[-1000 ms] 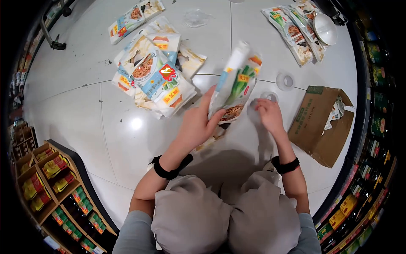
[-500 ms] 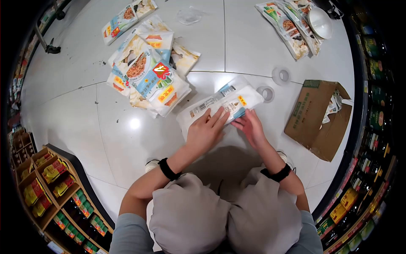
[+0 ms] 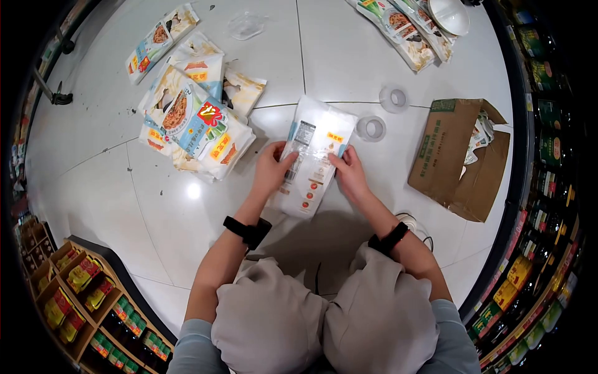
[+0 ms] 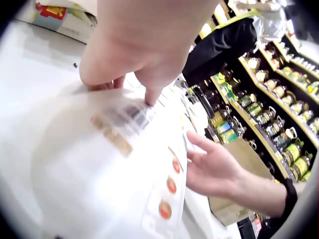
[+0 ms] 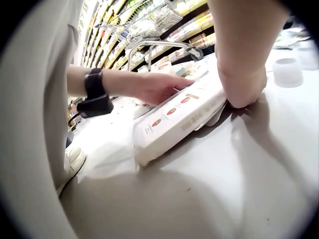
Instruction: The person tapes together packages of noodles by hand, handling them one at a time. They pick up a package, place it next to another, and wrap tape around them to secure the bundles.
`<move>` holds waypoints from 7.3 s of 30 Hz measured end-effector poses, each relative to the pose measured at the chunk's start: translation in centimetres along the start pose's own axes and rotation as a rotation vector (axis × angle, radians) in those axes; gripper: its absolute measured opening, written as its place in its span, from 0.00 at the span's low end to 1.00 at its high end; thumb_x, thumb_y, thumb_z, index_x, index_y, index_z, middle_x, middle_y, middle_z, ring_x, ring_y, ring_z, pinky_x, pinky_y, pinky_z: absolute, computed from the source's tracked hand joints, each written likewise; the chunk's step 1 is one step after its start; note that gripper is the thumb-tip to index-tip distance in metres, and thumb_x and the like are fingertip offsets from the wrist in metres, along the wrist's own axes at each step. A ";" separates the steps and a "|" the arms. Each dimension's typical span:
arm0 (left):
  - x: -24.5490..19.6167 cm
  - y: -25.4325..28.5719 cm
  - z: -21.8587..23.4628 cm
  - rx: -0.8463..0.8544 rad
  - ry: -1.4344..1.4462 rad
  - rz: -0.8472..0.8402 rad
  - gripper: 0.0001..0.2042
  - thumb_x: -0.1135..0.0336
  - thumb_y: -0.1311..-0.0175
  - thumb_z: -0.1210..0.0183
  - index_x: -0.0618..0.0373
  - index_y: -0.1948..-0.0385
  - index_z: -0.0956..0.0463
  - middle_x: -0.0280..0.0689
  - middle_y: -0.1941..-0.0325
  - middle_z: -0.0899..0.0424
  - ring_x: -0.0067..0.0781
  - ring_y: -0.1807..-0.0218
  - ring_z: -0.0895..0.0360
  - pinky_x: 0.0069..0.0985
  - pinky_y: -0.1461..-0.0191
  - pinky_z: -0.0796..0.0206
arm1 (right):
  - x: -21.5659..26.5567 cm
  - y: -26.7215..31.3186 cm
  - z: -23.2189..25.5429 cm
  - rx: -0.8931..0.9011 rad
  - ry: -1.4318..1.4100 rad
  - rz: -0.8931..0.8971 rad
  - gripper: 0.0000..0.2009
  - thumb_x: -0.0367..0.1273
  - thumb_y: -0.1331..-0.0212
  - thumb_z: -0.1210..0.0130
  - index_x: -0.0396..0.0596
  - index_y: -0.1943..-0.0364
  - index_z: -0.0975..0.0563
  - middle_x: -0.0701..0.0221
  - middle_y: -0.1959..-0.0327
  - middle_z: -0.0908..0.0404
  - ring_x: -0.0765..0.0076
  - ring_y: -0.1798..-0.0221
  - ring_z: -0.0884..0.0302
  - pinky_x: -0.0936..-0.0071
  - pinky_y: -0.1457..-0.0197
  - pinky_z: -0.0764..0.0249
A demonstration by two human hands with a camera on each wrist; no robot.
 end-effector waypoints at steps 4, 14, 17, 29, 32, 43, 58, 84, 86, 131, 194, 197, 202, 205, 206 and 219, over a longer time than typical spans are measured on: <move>0.8 0.8 -0.1 0.073 0.078 -0.102 0.21 0.64 0.45 0.38 0.66 0.55 0.35 0.42 0.59 0.22 0.30 0.62 0.23 0.23 0.59 0.31 | -1.7 0.4 -1.0 -0.089 0.254 0.087 0.21 0.32 0.36 0.55 0.39 0.41 0.43 0.62 0.48 0.29 0.69 0.48 0.30 0.75 0.46 0.35; 0.7 3.0 -1.8 -0.052 0.507 0.062 0.22 0.66 0.40 0.42 0.64 0.53 0.46 0.46 0.60 0.25 0.27 0.59 0.25 0.23 0.59 0.30 | 0.8 -0.9 -3.1 0.015 0.342 0.070 0.18 0.32 0.36 0.54 0.40 0.44 0.39 0.68 0.58 0.24 0.76 0.60 0.27 0.80 0.58 0.31; 0.3 3.0 -1.8 -0.069 0.428 0.033 0.22 0.67 0.40 0.42 0.64 0.53 0.47 0.45 0.60 0.25 0.26 0.62 0.25 0.21 0.60 0.30 | 1.0 -0.8 -3.5 -0.019 0.280 0.147 0.18 0.28 0.37 0.53 0.39 0.45 0.38 0.67 0.58 0.25 0.79 0.57 0.28 0.82 0.55 0.31; 0.0 1.9 -0.3 -0.262 -0.346 -0.155 0.24 0.59 0.47 0.38 0.65 0.55 0.37 0.50 0.54 0.28 0.46 0.53 0.27 0.33 0.50 0.35 | 3.1 -0.1 -1.8 0.063 1.218 0.806 0.19 0.30 0.49 0.42 0.48 0.51 0.26 0.66 0.49 0.30 0.59 0.45 0.36 0.70 0.43 0.36; 0.2 1.5 0.7 -0.355 -0.487 -0.295 0.24 0.62 0.49 0.37 0.65 0.55 0.34 0.48 0.53 0.29 0.50 0.50 0.32 0.37 0.46 0.39 | 2.4 -0.6 -2.5 0.152 1.204 0.852 0.14 0.30 0.53 0.39 0.48 0.59 0.23 0.69 0.57 0.27 0.62 0.54 0.33 0.69 0.51 0.32; -2.3 1.5 -0.2 -0.117 -0.533 -0.774 0.09 0.73 0.50 0.40 0.56 0.67 0.26 0.34 0.63 0.26 0.38 0.62 0.29 0.31 0.58 0.36 | 4.4 -2.4 -1.8 0.304 1.105 0.511 0.04 0.27 0.44 0.48 0.42 0.69 0.29 0.65 0.70 0.27 0.59 0.65 0.30 0.70 0.63 0.32; -4.0 -0.2 -1.3 -0.067 -0.720 -0.851 0.06 0.70 0.52 0.41 0.50 0.71 0.22 0.27 0.69 0.27 0.29 0.67 0.29 0.27 0.66 0.34 | 2.8 -3.3 -0.1 0.235 0.858 0.319 0.06 0.30 0.39 0.51 0.41 0.67 0.31 0.71 0.75 0.30 0.77 0.73 0.35 0.79 0.67 0.34; -3.6 -1.7 -3.1 0.013 -1.117 -1.150 0.09 0.69 0.49 0.51 0.60 0.67 0.31 0.37 0.65 0.30 0.35 0.60 0.33 0.29 0.55 0.42 | 2.1 -1.7 -0.6 0.171 1.099 0.775 0.04 0.23 0.48 0.49 0.42 0.68 0.28 0.65 0.70 0.31 0.57 0.62 0.33 0.66 0.58 0.33; -3.7 -1.9 -2.9 0.064 -1.110 -1.121 0.09 0.69 0.49 0.51 0.60 0.67 0.31 0.37 0.65 0.30 0.35 0.60 0.33 0.29 0.55 0.42 | 2.6 -1.8 -0.4 0.249 1.124 0.798 0.04 0.23 0.49 0.49 0.42 0.68 0.28 0.65 0.70 0.31 0.56 0.62 0.33 0.65 0.58 0.33; -5.1 5.0 5.9 0.090 0.298 0.094 0.19 0.69 0.39 0.45 0.64 0.47 0.34 0.34 0.63 0.20 0.16 0.64 0.25 0.18 0.60 0.31 | 4.9 1.7 -5.8 0.306 0.128 -0.112 0.19 0.30 0.40 0.48 0.42 0.45 0.36 0.69 0.48 0.28 0.75 0.45 0.32 0.74 0.43 0.35; 3.1 4.1 13.9 -0.559 -0.126 0.198 0.21 0.57 0.53 0.34 0.66 0.66 0.28 0.41 0.70 0.20 0.30 0.68 0.24 0.27 0.63 0.32 | 19.0 -18.2 1.7 -0.125 2.186 0.244 0.36 0.51 0.47 0.54 0.50 0.35 0.46 0.61 0.29 0.60 0.47 0.30 0.55 0.48 0.32 0.53; 2.4 4.1 13.9 -0.516 -0.008 0.153 0.22 0.62 0.52 0.35 0.65 0.59 0.32 0.42 0.65 0.21 0.30 0.64 0.24 0.26 0.60 0.33 | 19.1 -15.4 -1.3 -0.098 1.950 0.418 0.31 0.42 0.46 0.50 0.45 0.38 0.42 0.56 0.35 0.44 0.48 0.35 0.44 0.56 0.35 0.45; 1.2 5.6 13.2 -0.544 0.248 0.025 0.21 0.73 0.45 0.43 0.64 0.50 0.38 0.42 0.56 0.24 0.29 0.56 0.25 0.24 0.55 0.33 | 14.9 -2.5 -5.1 0.231 1.339 0.678 0.20 0.35 0.45 0.47 0.43 0.48 0.30 0.56 0.43 0.32 0.51 0.40 0.37 0.63 0.38 0.41; 3.2 7.0 16.4 -0.390 0.179 -0.148 0.26 0.79 0.43 0.48 0.63 0.41 0.43 0.40 0.43 0.32 0.27 0.43 0.34 0.24 0.44 0.38 | 15.4 5.8 -5.0 0.268 1.339 0.553 0.17 0.33 0.45 0.47 0.44 0.50 0.29 0.59 0.44 0.31 0.53 0.40 0.37 0.65 0.38 0.41; 3.5 7.6 18.1 -0.288 0.110 -0.211 0.25 0.80 0.43 0.48 0.63 0.41 0.41 0.39 0.43 0.31 0.26 0.43 0.33 0.24 0.43 0.39 | 16.3 8.0 -3.8 0.274 1.341 0.467 0.16 0.32 0.45 0.47 0.45 0.51 0.28 0.60 0.45 0.30 0.54 0.40 0.36 0.66 0.38 0.41; -15.1 -1.6 8.5 0.691 -1.000 -0.500 0.11 0.65 0.53 0.38 0.44 0.64 0.20 0.35 0.69 0.18 0.40 0.64 0.22 0.32 0.61 0.31 | 25.6 9.7 18.2 -0.600 1.725 0.189 0.16 0.30 0.53 0.40 0.42 0.58 0.26 0.59 0.57 0.23 0.56 0.53 0.25 0.65 0.52 0.29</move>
Point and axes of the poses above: each hand's wrist, its own y-axis away from the middle knuckle, its own z-axis out of the back of the hand, x = y × z, the point moved 1 cm from there along -y, towards the middle knuckle
